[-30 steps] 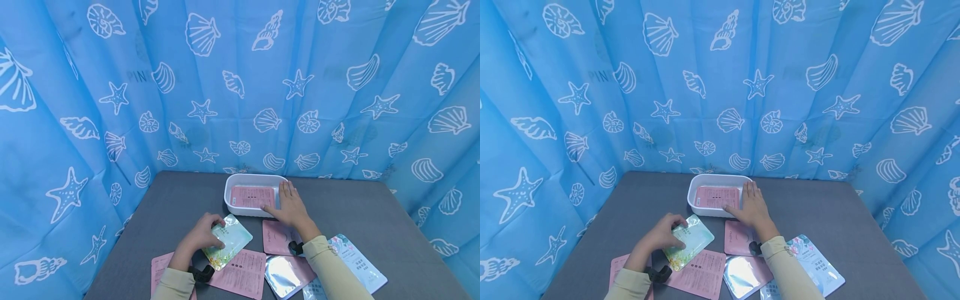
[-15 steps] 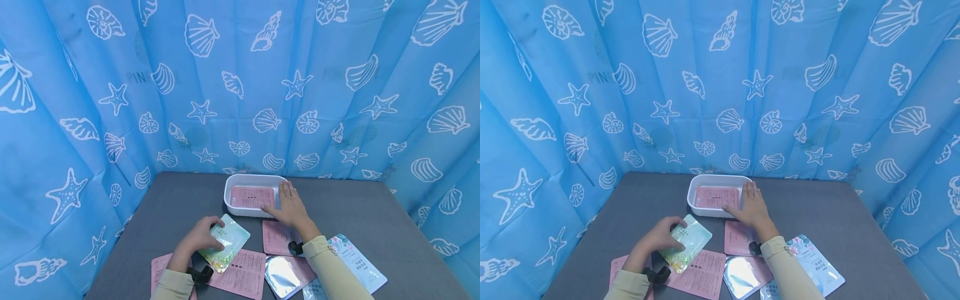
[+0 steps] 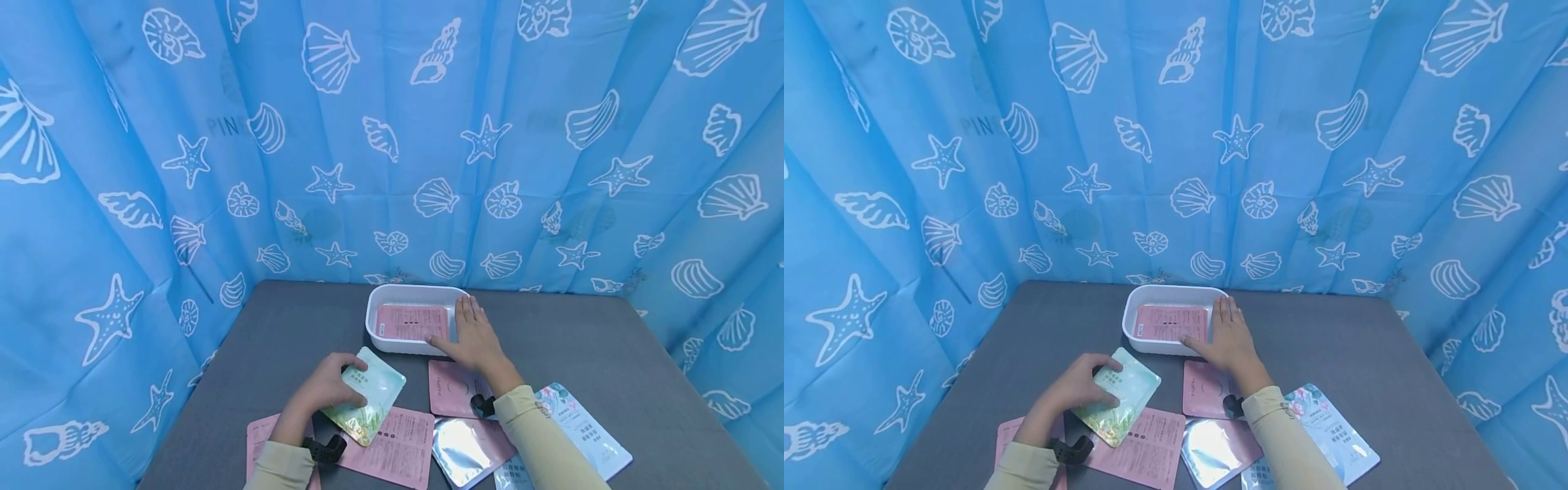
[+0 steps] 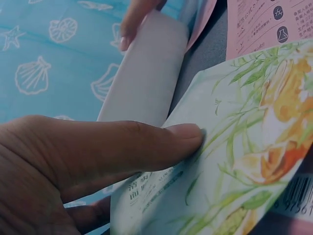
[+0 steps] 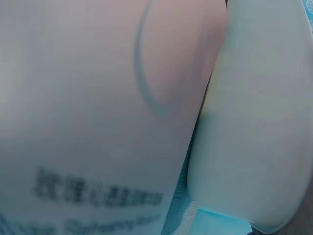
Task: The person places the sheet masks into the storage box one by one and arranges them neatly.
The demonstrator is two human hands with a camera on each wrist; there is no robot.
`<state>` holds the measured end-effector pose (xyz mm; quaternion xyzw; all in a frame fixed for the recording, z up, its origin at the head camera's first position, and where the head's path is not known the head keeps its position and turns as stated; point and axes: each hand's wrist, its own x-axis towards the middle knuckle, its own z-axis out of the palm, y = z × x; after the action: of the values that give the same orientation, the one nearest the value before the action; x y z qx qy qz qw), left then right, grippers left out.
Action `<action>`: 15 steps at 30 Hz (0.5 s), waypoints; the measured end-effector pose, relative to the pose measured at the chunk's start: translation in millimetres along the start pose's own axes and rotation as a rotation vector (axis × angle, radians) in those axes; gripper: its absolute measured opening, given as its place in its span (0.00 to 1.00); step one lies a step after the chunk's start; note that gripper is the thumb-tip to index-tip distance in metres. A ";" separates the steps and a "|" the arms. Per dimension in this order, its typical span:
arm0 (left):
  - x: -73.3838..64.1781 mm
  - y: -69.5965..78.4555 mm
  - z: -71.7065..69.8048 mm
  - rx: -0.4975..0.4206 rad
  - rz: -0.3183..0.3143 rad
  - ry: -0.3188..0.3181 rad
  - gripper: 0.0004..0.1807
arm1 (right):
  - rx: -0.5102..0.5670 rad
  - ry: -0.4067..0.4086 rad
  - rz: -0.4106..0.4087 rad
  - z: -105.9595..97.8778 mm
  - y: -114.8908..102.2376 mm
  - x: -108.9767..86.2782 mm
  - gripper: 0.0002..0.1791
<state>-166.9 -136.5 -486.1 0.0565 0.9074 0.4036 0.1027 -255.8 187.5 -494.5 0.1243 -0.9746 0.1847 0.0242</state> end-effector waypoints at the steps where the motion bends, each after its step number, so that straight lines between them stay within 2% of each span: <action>1: 0.1 -1.2 -0.2 -0.001 0.005 0.002 0.30 | -0.002 -0.001 0.002 0.2 0.1 0.1 0.67; 15: -1.8 -5.3 -9.6 -0.053 0.037 0.008 0.24 | 0.006 -0.004 -0.005 -0.5 -0.8 -0.8 0.67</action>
<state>-167.5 -147.3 -483.5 0.0686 0.8957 0.4295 0.0930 -254.8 187.1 -493.8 0.1270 -0.9738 0.1873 0.0221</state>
